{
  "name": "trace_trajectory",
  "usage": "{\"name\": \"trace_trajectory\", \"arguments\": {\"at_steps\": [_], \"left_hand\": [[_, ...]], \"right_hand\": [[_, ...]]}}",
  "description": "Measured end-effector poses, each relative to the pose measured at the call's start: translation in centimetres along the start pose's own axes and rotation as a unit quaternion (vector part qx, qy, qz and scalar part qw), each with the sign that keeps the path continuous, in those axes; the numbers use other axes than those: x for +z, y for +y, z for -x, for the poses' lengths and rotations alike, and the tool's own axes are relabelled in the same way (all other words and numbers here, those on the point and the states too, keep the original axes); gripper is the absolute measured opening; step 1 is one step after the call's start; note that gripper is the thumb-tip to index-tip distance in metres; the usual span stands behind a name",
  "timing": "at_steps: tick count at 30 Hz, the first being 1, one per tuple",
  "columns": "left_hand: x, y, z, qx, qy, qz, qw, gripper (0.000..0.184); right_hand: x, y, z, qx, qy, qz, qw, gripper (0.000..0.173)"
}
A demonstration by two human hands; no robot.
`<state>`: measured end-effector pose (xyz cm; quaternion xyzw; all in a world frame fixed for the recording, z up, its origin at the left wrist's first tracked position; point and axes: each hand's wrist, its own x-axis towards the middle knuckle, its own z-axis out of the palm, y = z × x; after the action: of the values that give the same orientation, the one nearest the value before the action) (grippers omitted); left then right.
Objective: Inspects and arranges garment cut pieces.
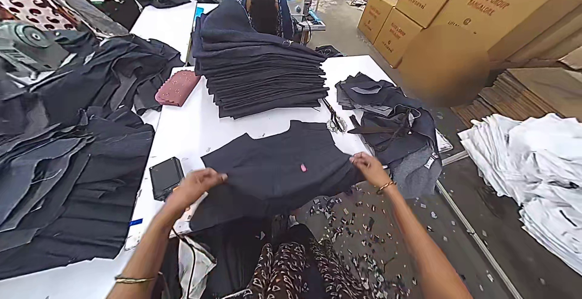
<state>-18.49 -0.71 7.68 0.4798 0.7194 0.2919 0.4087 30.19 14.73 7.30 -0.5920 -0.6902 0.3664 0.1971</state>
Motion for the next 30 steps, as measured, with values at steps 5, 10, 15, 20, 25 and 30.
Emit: {"name": "trace_trajectory", "arguments": {"at_steps": [5,10,15,20,25,30], "left_hand": [[-3.6,3.5,-0.1,0.098,-0.049,0.166,0.98,0.057],[-4.2,4.5,0.5,0.088,0.047,0.225,0.969,0.017],[-5.2,8.7,-2.9,0.143,0.098,0.198,0.965,0.033],[-9.3,15.8,-4.0,0.241,0.227,0.121,0.936,0.064],[-12.0,13.9,-1.0,0.332,0.225,0.207,0.892,0.055],[-6.8,6.5,1.4,0.21,0.161,0.164,0.95,0.058]], "right_hand": [[-6.5,-3.4,-0.8,-0.051,0.026,-0.324,0.944,0.047],[-9.8,-3.6,-0.1,-0.019,0.125,-0.293,0.948,0.042],[-13.2,-6.4,-1.4,-0.089,0.136,-0.239,0.957,0.063],[-18.0,-11.8,-0.2,-0.179,0.238,-0.247,0.922,0.055],[-20.0,-13.1,5.7,-0.239,0.262,-0.22,0.909,0.044],[-17.3,-5.5,11.9,-0.132,0.207,-0.14,0.959,0.029]]}}
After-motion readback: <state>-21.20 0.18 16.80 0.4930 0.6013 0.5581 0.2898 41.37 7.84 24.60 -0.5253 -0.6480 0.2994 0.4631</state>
